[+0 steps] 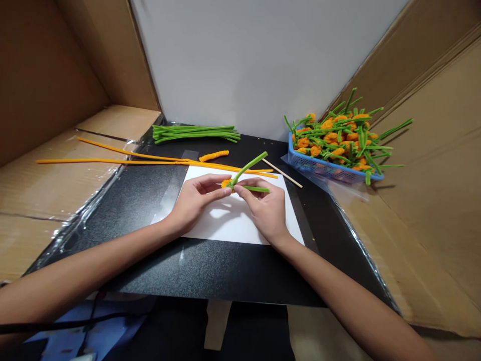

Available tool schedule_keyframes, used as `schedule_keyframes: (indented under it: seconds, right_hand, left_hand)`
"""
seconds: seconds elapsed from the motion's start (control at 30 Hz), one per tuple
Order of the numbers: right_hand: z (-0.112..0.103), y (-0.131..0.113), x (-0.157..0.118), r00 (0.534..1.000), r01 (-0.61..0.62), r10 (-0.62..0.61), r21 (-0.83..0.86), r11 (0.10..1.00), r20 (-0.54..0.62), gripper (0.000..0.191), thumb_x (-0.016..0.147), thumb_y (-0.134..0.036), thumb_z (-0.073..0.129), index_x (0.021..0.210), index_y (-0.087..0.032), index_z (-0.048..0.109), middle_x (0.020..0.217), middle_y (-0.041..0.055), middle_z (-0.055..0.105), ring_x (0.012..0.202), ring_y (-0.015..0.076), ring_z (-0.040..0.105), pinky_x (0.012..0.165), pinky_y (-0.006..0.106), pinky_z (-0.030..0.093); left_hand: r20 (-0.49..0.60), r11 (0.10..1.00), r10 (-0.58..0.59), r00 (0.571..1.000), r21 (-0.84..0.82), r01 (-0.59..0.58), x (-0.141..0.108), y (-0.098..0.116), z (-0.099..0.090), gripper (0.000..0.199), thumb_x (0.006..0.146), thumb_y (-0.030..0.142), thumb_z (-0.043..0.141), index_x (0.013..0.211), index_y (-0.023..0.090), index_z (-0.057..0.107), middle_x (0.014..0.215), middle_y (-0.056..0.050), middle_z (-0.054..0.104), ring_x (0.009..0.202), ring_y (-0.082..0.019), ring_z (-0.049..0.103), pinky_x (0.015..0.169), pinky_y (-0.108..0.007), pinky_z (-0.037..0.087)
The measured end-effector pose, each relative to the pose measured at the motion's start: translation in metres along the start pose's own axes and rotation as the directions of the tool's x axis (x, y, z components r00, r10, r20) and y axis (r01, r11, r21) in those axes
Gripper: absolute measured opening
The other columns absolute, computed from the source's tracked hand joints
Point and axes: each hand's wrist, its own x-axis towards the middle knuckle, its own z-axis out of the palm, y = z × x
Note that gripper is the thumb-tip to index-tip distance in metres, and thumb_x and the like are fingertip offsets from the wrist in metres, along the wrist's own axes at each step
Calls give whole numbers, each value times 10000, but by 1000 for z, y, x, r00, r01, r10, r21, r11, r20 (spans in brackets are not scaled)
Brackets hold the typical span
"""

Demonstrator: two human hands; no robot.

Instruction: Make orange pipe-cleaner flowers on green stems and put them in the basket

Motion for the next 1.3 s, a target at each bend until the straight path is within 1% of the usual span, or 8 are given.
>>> schedule_keyframes:
  seconds: [0.3,0.53,0.67,0.83,0.93,1.07,1.2,1.3]
  right_hand:
    - [-3,-2,0,995,51,-44,-79,996,95,113,843,-285,713,807,-179,718,799,24,741,721,164,694,727,324,566]
    - [-5,0,3,991,104,-98,-66,992,93,161,809,-283,777,954,-229,735,953,29,749,871,185,706,716,308,564]
    - [-8,5,7,975,170,-157,-73,983,160,110,845,-342,753,835,-233,762,907,41,727,883,191,681,711,311,561]
    - [-7,13,10,972,54,-70,74,996,223,223,821,-449,764,853,-229,742,984,59,694,955,213,669,755,339,592]
    - [-2,14,8,975,-43,-6,220,975,221,273,762,-470,813,867,-236,719,1036,52,686,978,215,673,836,372,601]
    - [4,14,3,962,-184,101,328,927,255,325,767,-504,799,887,-225,683,986,44,705,881,198,697,854,402,608]
    - [5,11,1,981,-112,60,281,953,187,334,781,-503,788,877,-209,663,920,41,704,870,195,700,853,388,611]
    - [3,8,0,986,-39,4,204,978,169,282,817,-457,771,908,-212,665,983,43,695,924,190,694,841,351,613]
  left_hand:
    - [19,1000,30,999,1,-30,0,-2,0,230,740,255,857,956,211,790,952,-32,775,869,-146,711,839,-253,552]
    - [69,985,101,992,133,-110,0,4,-2,219,743,281,846,917,177,763,910,-47,771,845,-149,712,797,-249,563]
    - [65,988,106,992,108,-113,1,7,0,294,691,258,873,901,162,690,906,-40,756,859,-158,726,792,-249,580]
    - [84,962,204,975,169,-216,0,3,-1,249,759,221,812,899,165,614,933,-38,729,926,-176,734,890,-309,603]
    - [122,894,304,945,307,-327,-1,0,-3,158,836,229,739,942,152,651,975,-67,721,1037,-207,712,936,-354,603]
    - [213,752,429,878,455,-477,-1,0,-5,135,889,206,672,1015,156,681,1061,-93,724,1077,-209,691,926,-370,607]
    - [221,546,572,790,616,-567,-1,6,-4,83,876,216,700,950,189,727,1020,-73,717,968,-189,684,871,-352,581]
    - [180,491,587,790,696,-524,-2,11,-3,44,864,247,725,878,219,756,895,-45,689,823,-167,653,770,-315,541]
